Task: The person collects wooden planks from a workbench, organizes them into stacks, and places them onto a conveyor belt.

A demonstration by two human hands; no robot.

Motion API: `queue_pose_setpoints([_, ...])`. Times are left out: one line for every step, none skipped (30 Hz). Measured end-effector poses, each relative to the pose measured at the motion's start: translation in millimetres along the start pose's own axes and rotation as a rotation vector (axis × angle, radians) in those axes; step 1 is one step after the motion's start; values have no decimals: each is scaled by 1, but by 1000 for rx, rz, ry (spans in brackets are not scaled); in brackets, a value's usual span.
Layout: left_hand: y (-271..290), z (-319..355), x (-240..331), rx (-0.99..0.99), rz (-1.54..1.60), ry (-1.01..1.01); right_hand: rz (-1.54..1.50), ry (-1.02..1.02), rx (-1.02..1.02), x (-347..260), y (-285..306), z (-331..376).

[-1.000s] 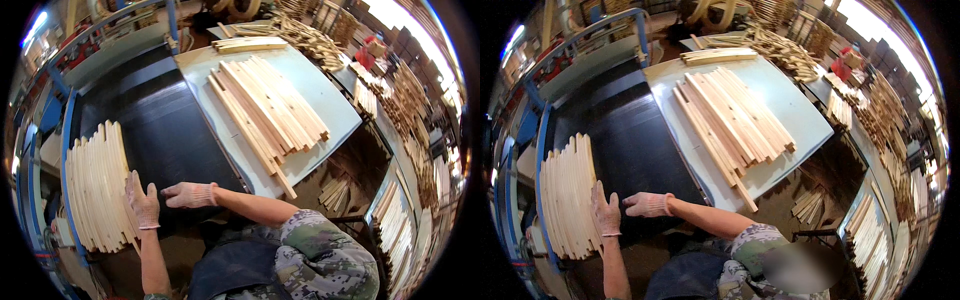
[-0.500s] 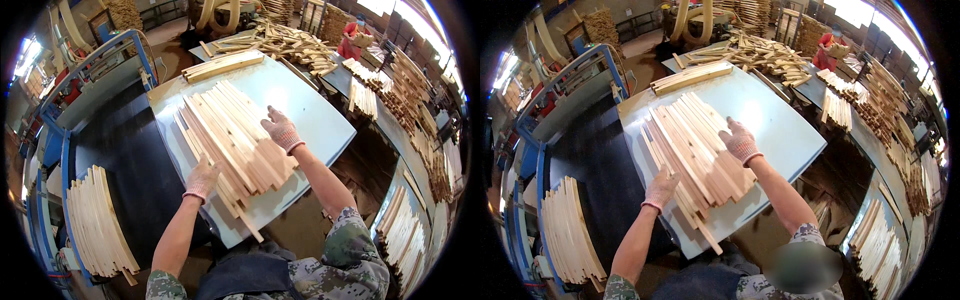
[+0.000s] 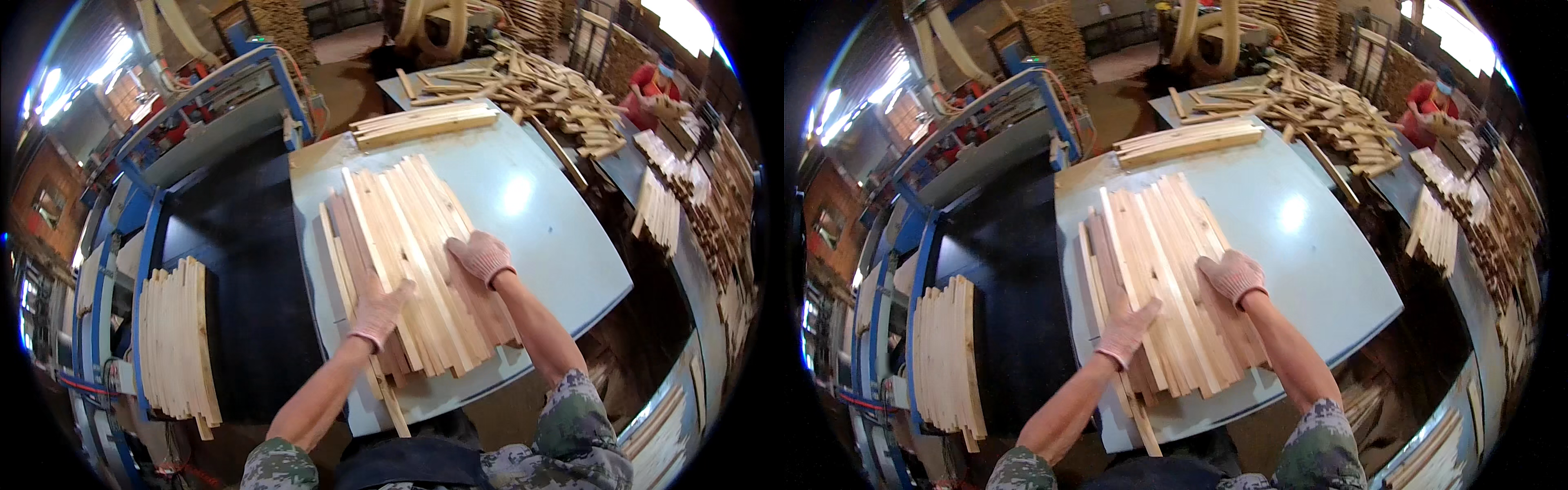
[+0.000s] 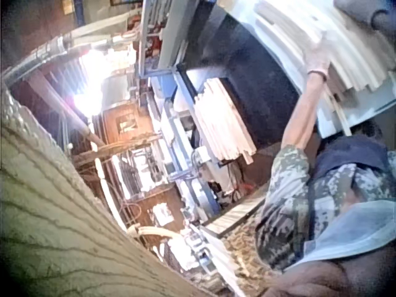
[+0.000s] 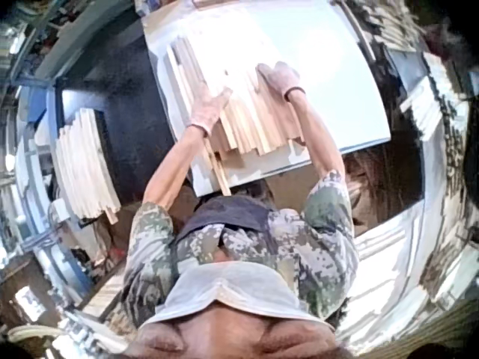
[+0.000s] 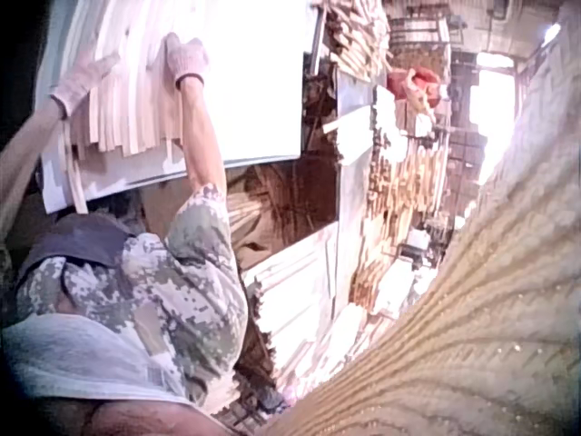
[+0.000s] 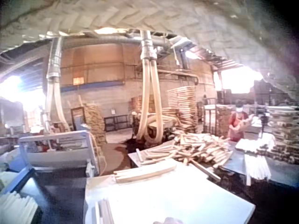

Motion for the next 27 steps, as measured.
queue_pose_setpoints([-6,8,-7,41,155,21,-7,14,10,-2,-2,1])
queue_pose_setpoints([-11,12,-11,84,313,29,-15,33,24,-1,-3,0])
queue_pose_setpoints([-16,11,-11,98,322,-53,-10,61,61,3,-2,-2])
queue_pose_setpoints([-21,4,-18,113,327,-138,-7,91,98,5,-2,-6])
queue_pose_setpoints([-22,-3,-29,135,328,-212,8,87,99,2,-1,-5])
queue_pose_setpoints([-17,-4,-28,154,294,-234,28,73,97,0,3,1])
queue_pose_setpoints([-9,-4,-26,178,256,-256,37,60,125,0,2,3])
queue_pose_setpoints([-3,4,-16,190,192,-232,51,33,161,-3,5,6])
queue_pose_setpoints([5,10,-13,202,131,-201,47,39,166,-17,8,14])
queue_pose_setpoints([16,13,-20,234,146,-180,42,40,158,-28,8,22])
queue_pose_setpoints([29,17,-27,265,162,-161,37,41,151,-42,5,29])
queue_pose_setpoints([39,22,-31,285,183,-150,22,76,176,-58,7,38])
queue_pose_setpoints([55,32,-19,265,200,-178,4,104,201,-72,6,49])
queue_pose_setpoints([77,43,-6,245,218,-208,-13,132,226,-87,2,58])
queue_pose_setpoints([102,54,3,231,233,-234,-36,171,223,-104,-6,66])
queue_pose_setpoints([124,60,1,232,282,-258,-51,201,220,-119,-16,74])
queue_pose_setpoints([146,66,-4,232,332,-283,-66,230,217,-136,-27,83])
queue_pose_setpoints([165,74,-14,230,385,-297,-67,269,210,-153,-42,93])
queue_pose_setpoints([185,80,-29,265,417,-285,-67,307,205,-171,-55,102])
queue_pose_setpoints([206,88,-42,299,449,-273,-67,343,200,-188,-68,114])
queue_pose_setpoints([228,97,-45,249,496,-297,-62,343,162,-204,-82,126])
queue_pose_setpoints([247,108,-50,241,526,-296,-61,339,129,-220,-98,139])
queue_pose_setpoints([266,115,-62,267,459,-259,-59,333,97,-232,-114,151])
queue_pose_setpoints([286,125,-74,294,382,-222,-49,346,82,-241,-134,162])
queue_pose_setpoints([304,131,-88,305,362,-220,-43,360,73,-250,-154,168])
queue_pose_setpoints([320,133,-108,312,287,-207,-37,373,65,-260,-169,179])
queue_pose_setpoints([339,137,-135,336,206,-185,45,390,-45,-286,-180,199])
Point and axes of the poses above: each hand's wrist, its own z-axis away from the middle knuckle, its own y-axis out of the back of the hand, x = y × z, the point moved 7 cm from there along -z, towards the middle knuckle, and after that the axes turned 3 degrees about x, right-handed, at the moved point
